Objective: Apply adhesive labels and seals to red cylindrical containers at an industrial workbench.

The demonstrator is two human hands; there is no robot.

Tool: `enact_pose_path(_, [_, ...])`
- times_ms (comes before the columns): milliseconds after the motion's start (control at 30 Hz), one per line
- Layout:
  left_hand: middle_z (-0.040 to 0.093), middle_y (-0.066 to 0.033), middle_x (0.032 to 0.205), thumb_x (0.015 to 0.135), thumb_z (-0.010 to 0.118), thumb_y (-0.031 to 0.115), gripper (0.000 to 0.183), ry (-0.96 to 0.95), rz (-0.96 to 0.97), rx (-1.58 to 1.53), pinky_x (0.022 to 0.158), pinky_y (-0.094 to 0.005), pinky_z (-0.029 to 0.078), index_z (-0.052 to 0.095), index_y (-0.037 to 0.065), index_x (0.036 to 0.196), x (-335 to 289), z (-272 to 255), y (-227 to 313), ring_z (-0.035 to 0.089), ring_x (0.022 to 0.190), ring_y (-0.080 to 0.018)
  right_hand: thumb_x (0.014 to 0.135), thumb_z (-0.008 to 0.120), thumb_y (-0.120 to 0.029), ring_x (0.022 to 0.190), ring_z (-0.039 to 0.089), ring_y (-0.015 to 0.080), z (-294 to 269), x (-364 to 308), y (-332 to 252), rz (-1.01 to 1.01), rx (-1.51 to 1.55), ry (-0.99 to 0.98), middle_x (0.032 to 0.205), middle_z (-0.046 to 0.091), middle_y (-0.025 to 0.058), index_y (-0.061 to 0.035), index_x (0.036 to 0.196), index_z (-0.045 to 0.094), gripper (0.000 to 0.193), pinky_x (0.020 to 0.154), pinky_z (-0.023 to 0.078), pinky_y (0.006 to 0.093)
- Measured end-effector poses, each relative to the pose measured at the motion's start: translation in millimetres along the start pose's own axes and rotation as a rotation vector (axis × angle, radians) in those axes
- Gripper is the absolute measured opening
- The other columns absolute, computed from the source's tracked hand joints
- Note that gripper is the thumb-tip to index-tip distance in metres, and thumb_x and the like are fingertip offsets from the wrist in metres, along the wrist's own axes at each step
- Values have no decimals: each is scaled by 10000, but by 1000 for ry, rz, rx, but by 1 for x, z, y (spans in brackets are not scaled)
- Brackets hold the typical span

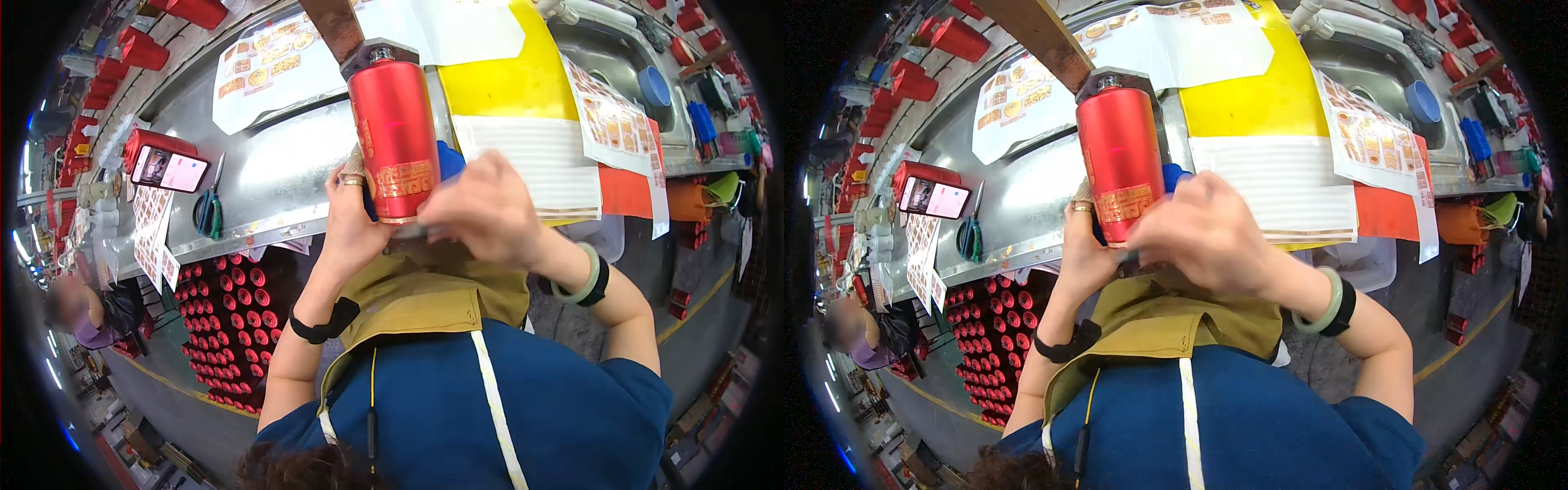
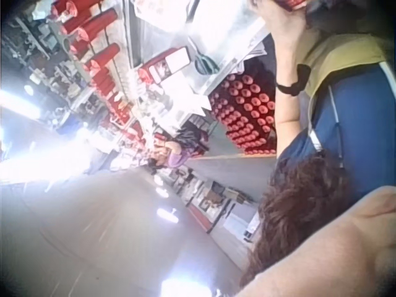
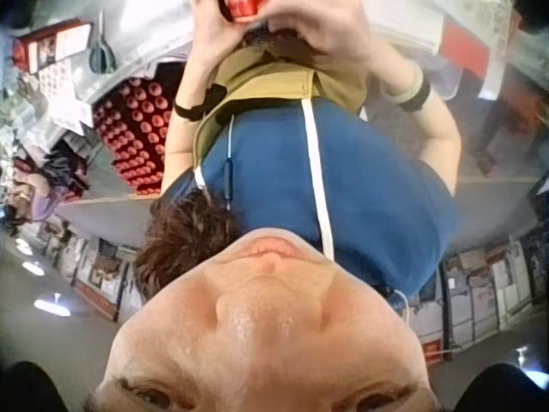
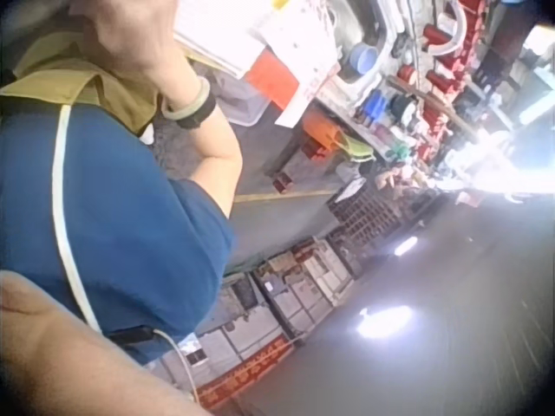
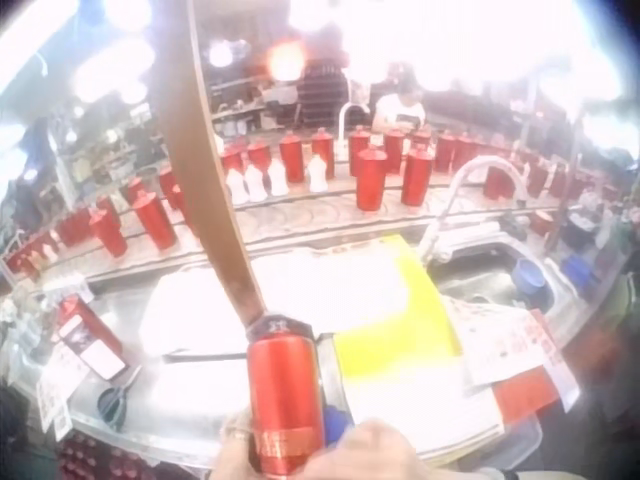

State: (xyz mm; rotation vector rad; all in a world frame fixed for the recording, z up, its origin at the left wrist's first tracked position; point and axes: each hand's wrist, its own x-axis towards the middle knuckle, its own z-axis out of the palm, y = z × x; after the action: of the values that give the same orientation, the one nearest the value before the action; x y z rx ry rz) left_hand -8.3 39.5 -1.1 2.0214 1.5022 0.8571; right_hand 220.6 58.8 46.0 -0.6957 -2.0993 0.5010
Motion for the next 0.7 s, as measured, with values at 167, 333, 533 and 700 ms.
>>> enact_pose_path(167, [642, -173, 1281, 721, 904, 202, 856, 101, 12, -1, 1153, -501, 309, 488, -17, 1436, -5, 2, 4, 597, 1214, -336, 805, 756, -86, 763, 633, 217, -6, 39, 55, 21, -413, 270, 850, 728, 3, -145, 961, 741, 167, 752, 418, 331])
enact_pose_path(333, [675, -146, 1284, 580, 992, 286, 1056, 299, 162, 155, 1136, -507, 335, 507, -24, 1464, -15, -6, 22, 628, 1201, -302, 789, 758, -117, 783, 637, 200, 2, 42, 14, -127, -146, -30, 922, 734, 1, -138, 1001, 727, 215, 755, 436, 366])
enact_pose_path(533, [646, -202, 1338, 637, 969, 261, 1029, 304, -33, 18, 1190, -527, 312, 466, -35, 1484, -15, 12, 14, 599, 1273, -341, 840, 748, -145, 820, 644, 242, -16, 109, 63, -197, -531, 108, 882, 697, 28, -126, 1005, 715, 169, 743, 429, 387])
enact_pose_path(700, [622, -204, 1387, 665, 961, 269, 1009, 256, 11, 89, 1205, -523, 299, 463, -36, 1488, -20, 4, 19, 602, 1288, -323, 810, 775, -177, 935, 684, 261, 7, 81, 30, -65, -126, -121, 923, 709, 42, -121, 962, 708, 176, 829, 493, 407])
